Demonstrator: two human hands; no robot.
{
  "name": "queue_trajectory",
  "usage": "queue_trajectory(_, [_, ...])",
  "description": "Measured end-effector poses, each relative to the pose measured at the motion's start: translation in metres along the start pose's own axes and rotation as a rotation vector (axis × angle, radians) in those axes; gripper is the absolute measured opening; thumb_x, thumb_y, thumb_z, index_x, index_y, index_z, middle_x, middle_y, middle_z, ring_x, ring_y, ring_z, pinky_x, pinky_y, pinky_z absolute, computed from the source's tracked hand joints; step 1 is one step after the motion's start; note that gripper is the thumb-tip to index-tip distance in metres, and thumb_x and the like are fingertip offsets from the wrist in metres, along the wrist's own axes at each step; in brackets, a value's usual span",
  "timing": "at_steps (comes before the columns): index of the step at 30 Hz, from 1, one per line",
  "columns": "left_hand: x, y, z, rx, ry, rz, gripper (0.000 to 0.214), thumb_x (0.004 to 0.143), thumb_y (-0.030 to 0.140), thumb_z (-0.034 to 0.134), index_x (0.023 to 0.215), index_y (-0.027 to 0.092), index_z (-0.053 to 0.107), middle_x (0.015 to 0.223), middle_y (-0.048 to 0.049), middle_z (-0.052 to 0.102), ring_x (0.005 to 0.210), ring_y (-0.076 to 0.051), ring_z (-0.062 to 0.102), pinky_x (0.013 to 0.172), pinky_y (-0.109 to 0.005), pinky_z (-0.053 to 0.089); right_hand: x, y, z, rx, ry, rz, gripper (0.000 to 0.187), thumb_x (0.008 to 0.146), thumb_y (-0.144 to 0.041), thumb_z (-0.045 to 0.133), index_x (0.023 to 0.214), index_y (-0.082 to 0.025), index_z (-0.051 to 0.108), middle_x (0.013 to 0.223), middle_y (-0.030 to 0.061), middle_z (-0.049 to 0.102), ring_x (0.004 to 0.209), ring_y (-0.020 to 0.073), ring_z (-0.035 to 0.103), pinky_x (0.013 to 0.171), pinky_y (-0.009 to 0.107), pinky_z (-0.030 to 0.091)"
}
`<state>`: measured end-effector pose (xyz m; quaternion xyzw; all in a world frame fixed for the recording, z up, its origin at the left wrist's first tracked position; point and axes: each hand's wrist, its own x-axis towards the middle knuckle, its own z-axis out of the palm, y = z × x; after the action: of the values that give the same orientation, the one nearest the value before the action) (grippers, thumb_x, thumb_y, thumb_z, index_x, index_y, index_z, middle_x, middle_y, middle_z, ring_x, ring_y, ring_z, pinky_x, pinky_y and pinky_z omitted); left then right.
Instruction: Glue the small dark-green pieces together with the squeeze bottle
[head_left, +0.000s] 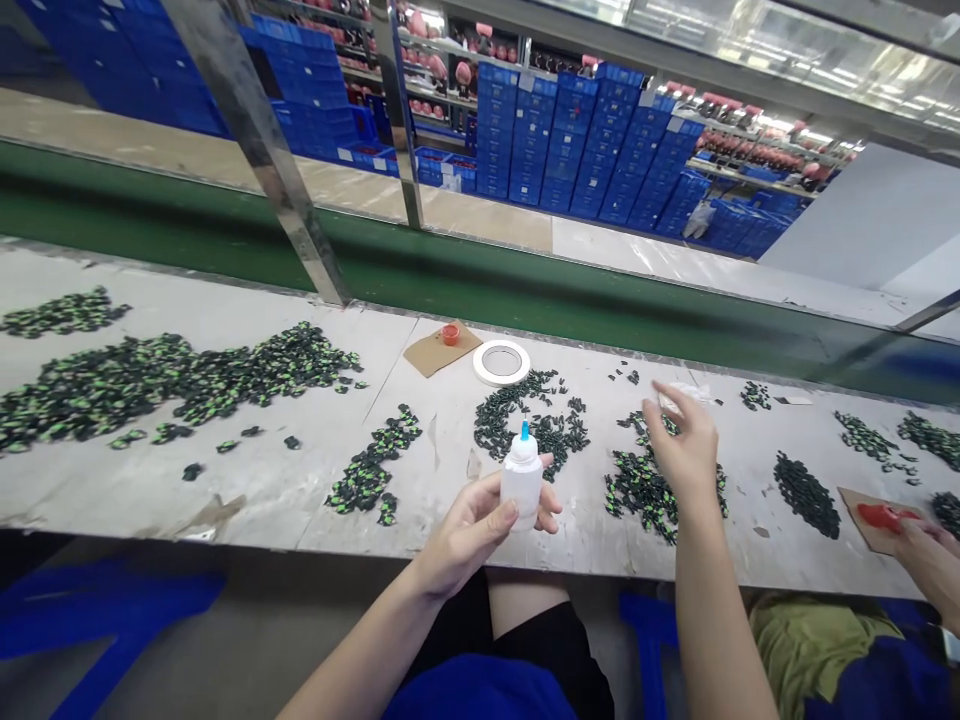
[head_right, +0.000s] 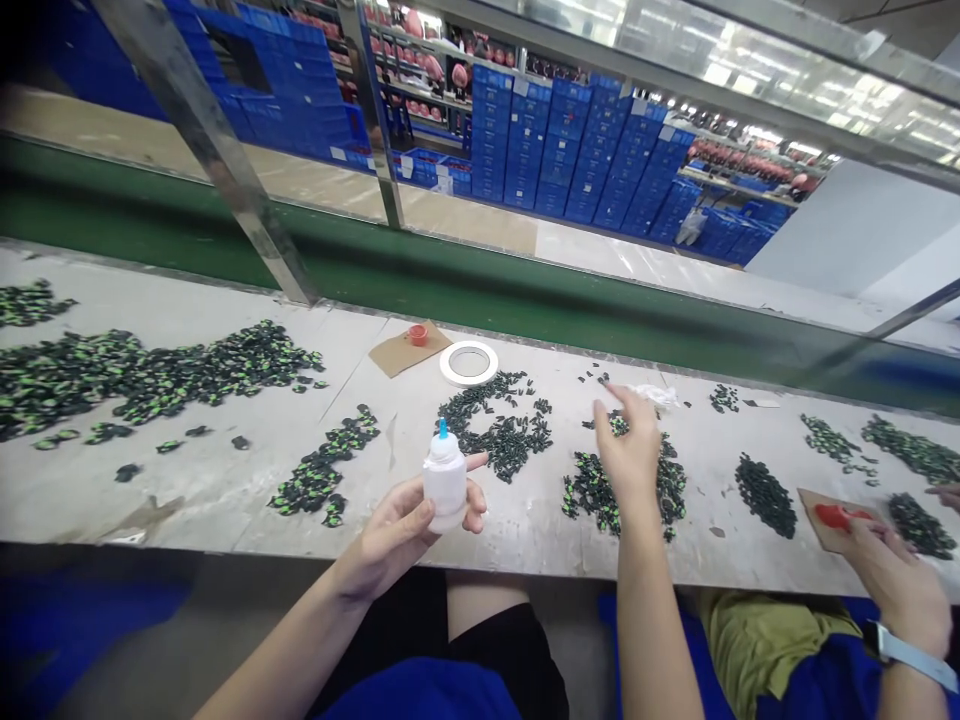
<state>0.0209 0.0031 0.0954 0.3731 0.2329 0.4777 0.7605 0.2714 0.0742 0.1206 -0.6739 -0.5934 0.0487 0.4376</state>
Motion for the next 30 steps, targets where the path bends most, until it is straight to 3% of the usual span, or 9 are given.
queue_trajectory(4, [-0.002,-0.002,-0.001,0.003,-0.049,-0.017,0.062,0.077,0.053,0.067,0.124,0.013,0.059,0.093,-0.0124,0.069,0.075,-0.021,0.065,0.081,-0.04,0.049,-0.059,-0.044,0.002,0.317,-0.247,-0.027,0.028,0.083,-0.041,0.062,0.103,-0.024,0.071,0.114,0.0092,0.069,0.111,0.0272,0.061,0.094,0.047,0.05])
queue_trajectory(8, [-0.002,-0.009,-0.006,0.035,-0.061,0.002,0.053,0.08,0.055,0.063,0.116,0.015,0.059,0.088,-0.0111,0.07,0.076,-0.022,0.065,0.079,-0.039,0.049,-0.094,-0.07,0.008,0.494,-0.314,-0.036,0.024,0.081,-0.038,0.067,0.101,-0.026,0.072,0.11,0.008,0.07,0.117,0.028,0.058,0.099,0.048,0.047])
queue_trajectory(13, [0.0,-0.018,-0.01,0.08,-0.039,0.046,0.041,0.082,0.05,0.063,0.111,0.021,0.06,0.101,-0.0101,0.069,0.091,-0.023,0.064,0.078,-0.032,0.049,-0.108,-0.072,0.023,0.553,-0.356,0.026,0.032,0.071,-0.038,0.077,0.099,-0.026,0.072,0.109,0.0081,0.07,0.115,0.029,0.059,0.097,0.046,0.049])
queue_trajectory(18, [0.001,-0.021,-0.013,0.22,0.071,0.103,0.039,0.076,0.047,0.072,0.104,0.021,0.067,0.105,-0.0081,0.064,0.1,-0.023,0.059,0.088,-0.032,0.046,-0.115,-0.061,0.037,0.74,-0.421,0.156,0.035,0.072,-0.038,0.077,0.105,-0.028,0.069,0.11,0.0056,0.07,0.101,0.0241,0.066,0.088,0.038,0.055])
queue_trajectory(23, [-0.002,-0.018,-0.017,0.514,0.131,0.133,0.045,0.076,0.051,0.069,0.109,0.021,0.072,0.105,-0.0096,0.055,0.108,-0.026,0.052,0.097,-0.038,0.042,-0.125,-0.053,0.05,0.898,-0.539,0.222,0.04,0.074,-0.052,0.072,0.104,-0.025,0.069,0.101,0.0065,0.074,0.092,0.0254,0.07,0.082,0.038,0.057])
queue_trajectory(26, [0.001,-0.008,-0.034,0.774,0.147,0.151,0.044,0.083,0.045,0.062,0.122,0.025,0.065,0.11,-0.0091,0.054,0.112,-0.025,0.051,0.103,-0.04,0.037,-0.129,-0.046,0.052,0.899,-0.549,0.258,0.037,0.08,-0.053,0.065,0.098,-0.021,0.07,0.095,0.0091,0.075,0.088,0.0258,0.07,0.08,0.037,0.057])
queue_trajectory(28, [0.007,0.001,-0.054,1.046,0.278,0.168,0.041,0.087,0.036,0.058,0.127,0.027,0.06,0.115,-0.0089,0.056,0.111,-0.025,0.051,0.101,-0.043,0.037,-0.131,-0.038,0.051,0.918,-0.494,0.308,0.036,0.082,-0.053,0.063,0.097,-0.02,0.068,0.094,0.0097,0.074,0.086,0.0254,0.07,0.077,0.036,0.057])
queue_trajectory(30, [0.014,0.01,-0.078,1.405,0.475,0.182,0.031,0.088,0.025,0.055,0.117,0.026,0.066,0.115,-0.0096,0.061,0.111,-0.029,0.05,0.098,-0.047,0.036,-0.134,-0.031,0.048,0.979,-0.433,0.383,0.037,0.081,-0.053,0.064,0.1,-0.021,0.066,0.095,0.0098,0.073,0.088,0.0257,0.069,0.074,0.036,0.057])
